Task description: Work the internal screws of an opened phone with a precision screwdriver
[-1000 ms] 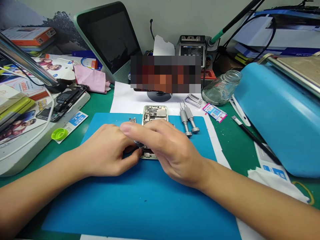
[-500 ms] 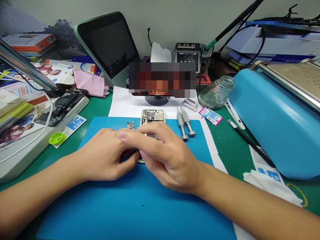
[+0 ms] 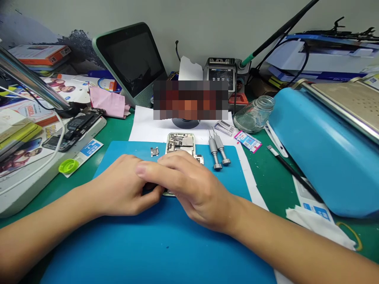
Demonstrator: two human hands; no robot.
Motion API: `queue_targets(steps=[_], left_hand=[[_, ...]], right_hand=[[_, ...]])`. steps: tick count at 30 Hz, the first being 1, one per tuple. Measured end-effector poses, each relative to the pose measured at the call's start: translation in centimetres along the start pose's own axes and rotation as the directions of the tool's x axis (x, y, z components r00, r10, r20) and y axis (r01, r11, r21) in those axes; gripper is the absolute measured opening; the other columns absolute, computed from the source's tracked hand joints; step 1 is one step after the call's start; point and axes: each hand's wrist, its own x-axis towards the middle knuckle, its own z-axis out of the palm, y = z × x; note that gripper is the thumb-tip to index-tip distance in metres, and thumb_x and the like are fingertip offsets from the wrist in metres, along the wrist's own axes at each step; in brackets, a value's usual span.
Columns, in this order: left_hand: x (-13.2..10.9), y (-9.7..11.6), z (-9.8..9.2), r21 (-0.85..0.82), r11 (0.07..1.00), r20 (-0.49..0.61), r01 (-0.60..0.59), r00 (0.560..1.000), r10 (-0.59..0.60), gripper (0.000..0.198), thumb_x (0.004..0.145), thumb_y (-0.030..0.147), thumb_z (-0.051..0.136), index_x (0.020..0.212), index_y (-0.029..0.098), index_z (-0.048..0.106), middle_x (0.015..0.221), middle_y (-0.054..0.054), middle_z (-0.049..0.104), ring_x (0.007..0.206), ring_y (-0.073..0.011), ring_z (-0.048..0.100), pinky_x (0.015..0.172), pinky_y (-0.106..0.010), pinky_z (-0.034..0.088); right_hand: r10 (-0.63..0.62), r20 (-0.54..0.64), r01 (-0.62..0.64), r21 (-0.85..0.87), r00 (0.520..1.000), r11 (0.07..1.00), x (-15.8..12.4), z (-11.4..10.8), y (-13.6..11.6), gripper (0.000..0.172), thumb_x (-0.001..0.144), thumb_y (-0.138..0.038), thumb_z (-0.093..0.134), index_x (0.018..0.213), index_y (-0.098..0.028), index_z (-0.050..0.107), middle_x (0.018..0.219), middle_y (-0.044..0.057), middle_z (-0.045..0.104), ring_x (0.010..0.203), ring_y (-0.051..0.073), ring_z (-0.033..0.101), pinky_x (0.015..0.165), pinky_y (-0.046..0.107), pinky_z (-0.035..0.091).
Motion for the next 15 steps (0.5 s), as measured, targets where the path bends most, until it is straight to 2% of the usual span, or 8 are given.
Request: queue_targets(steps=[4, 6, 10, 15], left_hand=[[0.07, 0.05, 0.06, -0.012, 1.000, -0.024, 0.009, 1.000, -0.009, 0.030, 0.088, 0.037, 0.046, 0.064, 0.020, 0.054, 0.059, -0.002, 0.058, 0.050, -0.0154, 0.047, 0.050, -0.031, 0.016], [0.08, 0.11, 0.08, -0.012, 1.000, -0.028, 0.016, 0.999, -0.017, 0.030, 0.088, 0.037, 0.046, 0.065, 0.020, 0.055, 0.062, -0.003, 0.060, 0.052, -0.0159, 0.048, 0.050, -0.031, 0.017], [0.03, 0.10, 0.14, -0.005, 1.000, -0.028, -0.011, 1.000, 0.011, 0.027, 0.087, 0.035, 0.046, 0.065, 0.021, 0.054, 0.057, -0.001, 0.057, 0.049, -0.0148, 0.044, 0.050, -0.031, 0.017], [0.11, 0.04, 0.13, 0.003, 1.000, -0.034, -0.002, 0.999, 0.002, 0.025, 0.087, 0.035, 0.046, 0.071, 0.022, 0.060, 0.062, -0.001, 0.062, 0.052, -0.0165, 0.049, 0.050, -0.031, 0.019]], right_hand=[[0.043, -0.035, -0.046, -0.090, 0.998, 0.995, -0.06, 0.01, 0.16, 0.050, 0.097, -0.007, 0.057, 0.142, -0.027, 0.048, 0.101, 0.004, 0.062, 0.096, 0.018, 0.061, 0.086, 0.035, 0.054], [0.054, -0.046, -0.058, -0.100, 0.998, 0.993, 0.02, -0.01, 0.16, 0.050, 0.096, -0.008, 0.059, 0.142, -0.026, 0.048, 0.108, 0.007, 0.061, 0.102, 0.019, 0.060, 0.088, 0.034, 0.054], [0.018, 0.011, -0.018, -0.022, 1.000, 1.000, 0.24, 0.14, 0.07, 0.047, 0.099, -0.004, 0.048, 0.142, -0.023, 0.047, 0.127, 0.011, 0.059, 0.120, 0.020, 0.059, 0.103, 0.039, 0.052], [-0.023, -0.056, 0.021, -0.034, 0.998, 0.999, 0.24, 0.51, 0.31, 0.043, 0.097, -0.005, 0.052, 0.137, -0.020, 0.050, 0.110, 0.008, 0.066, 0.106, 0.019, 0.064, 0.097, 0.038, 0.054]])
